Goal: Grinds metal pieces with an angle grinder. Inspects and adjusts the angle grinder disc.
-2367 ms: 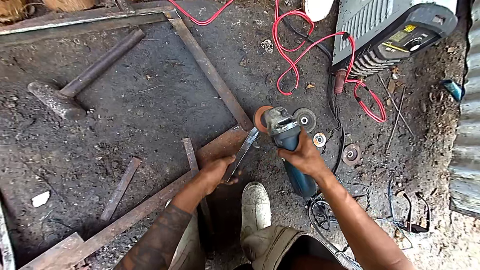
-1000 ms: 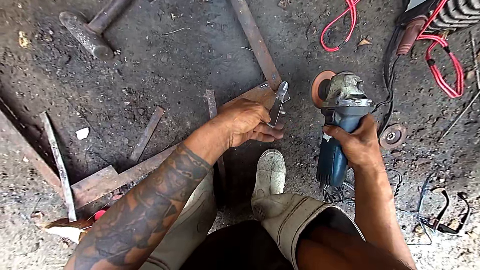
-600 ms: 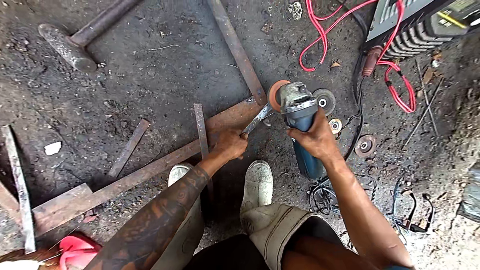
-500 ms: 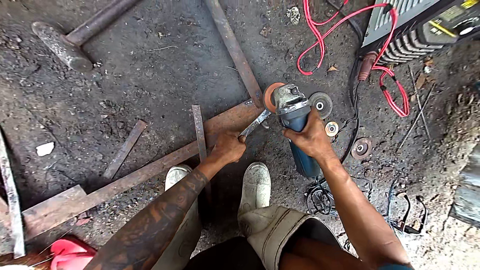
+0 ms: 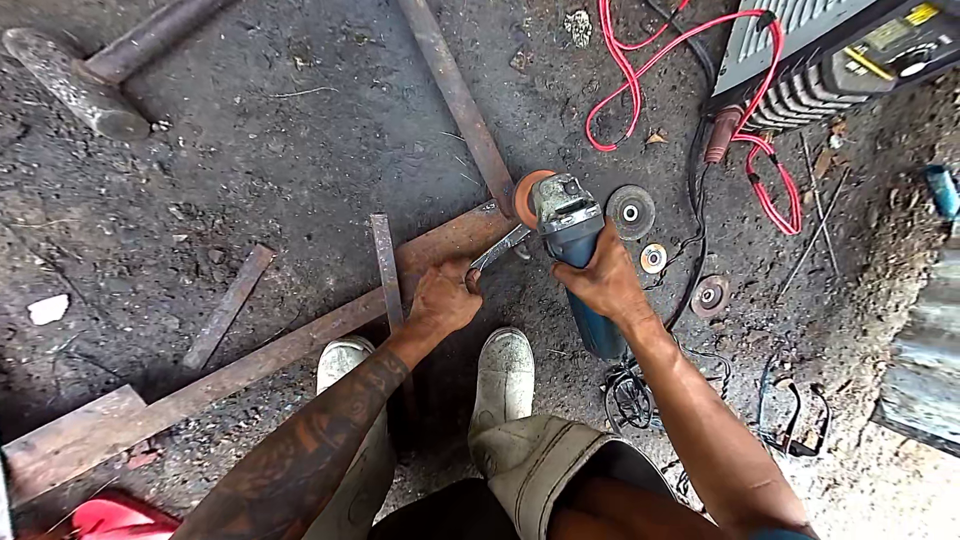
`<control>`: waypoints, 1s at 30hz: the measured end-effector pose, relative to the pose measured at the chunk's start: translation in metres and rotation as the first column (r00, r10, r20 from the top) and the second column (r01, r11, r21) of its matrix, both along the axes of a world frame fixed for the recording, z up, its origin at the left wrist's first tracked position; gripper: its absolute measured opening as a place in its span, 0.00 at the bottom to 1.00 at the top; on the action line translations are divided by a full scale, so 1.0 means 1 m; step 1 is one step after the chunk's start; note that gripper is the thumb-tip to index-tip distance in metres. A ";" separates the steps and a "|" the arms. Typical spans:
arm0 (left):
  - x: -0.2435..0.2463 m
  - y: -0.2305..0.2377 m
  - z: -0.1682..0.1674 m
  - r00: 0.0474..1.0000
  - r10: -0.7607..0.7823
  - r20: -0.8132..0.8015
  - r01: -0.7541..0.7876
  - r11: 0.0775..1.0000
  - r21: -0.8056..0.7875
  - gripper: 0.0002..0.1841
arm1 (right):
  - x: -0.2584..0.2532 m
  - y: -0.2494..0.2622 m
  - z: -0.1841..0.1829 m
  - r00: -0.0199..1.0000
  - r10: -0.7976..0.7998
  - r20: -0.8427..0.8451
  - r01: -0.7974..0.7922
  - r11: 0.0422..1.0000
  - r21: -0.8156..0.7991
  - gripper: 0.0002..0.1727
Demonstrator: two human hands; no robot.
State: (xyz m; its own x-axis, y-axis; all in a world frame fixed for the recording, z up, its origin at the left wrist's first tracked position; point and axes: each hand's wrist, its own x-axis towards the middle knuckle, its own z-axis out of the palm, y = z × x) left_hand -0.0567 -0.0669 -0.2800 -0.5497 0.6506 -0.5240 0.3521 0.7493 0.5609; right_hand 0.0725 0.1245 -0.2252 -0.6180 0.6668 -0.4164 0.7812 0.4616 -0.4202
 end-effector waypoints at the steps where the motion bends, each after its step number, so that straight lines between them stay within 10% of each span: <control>1: 0.000 0.000 -0.002 1.000 0.000 -0.009 0.000 1.000 0.003 0.13 | -0.001 -0.002 0.000 1.000 -0.004 0.002 0.004 1.000 0.007 0.51; 30: -0.002 -0.004 -0.010 0.999 0.045 -0.002 -0.045 0.998 0.041 0.12 | -0.001 -0.011 -0.002 0.999 0.002 0.032 -0.004 0.998 0.062 0.52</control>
State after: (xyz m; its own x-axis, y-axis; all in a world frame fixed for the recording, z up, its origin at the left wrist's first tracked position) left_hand -0.0586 -0.0707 -0.2901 -0.5805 0.6458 -0.4959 0.3202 0.7410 0.5902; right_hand 0.0714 0.1136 -0.2276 -0.6072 0.6902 -0.3937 0.7923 0.4888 -0.3651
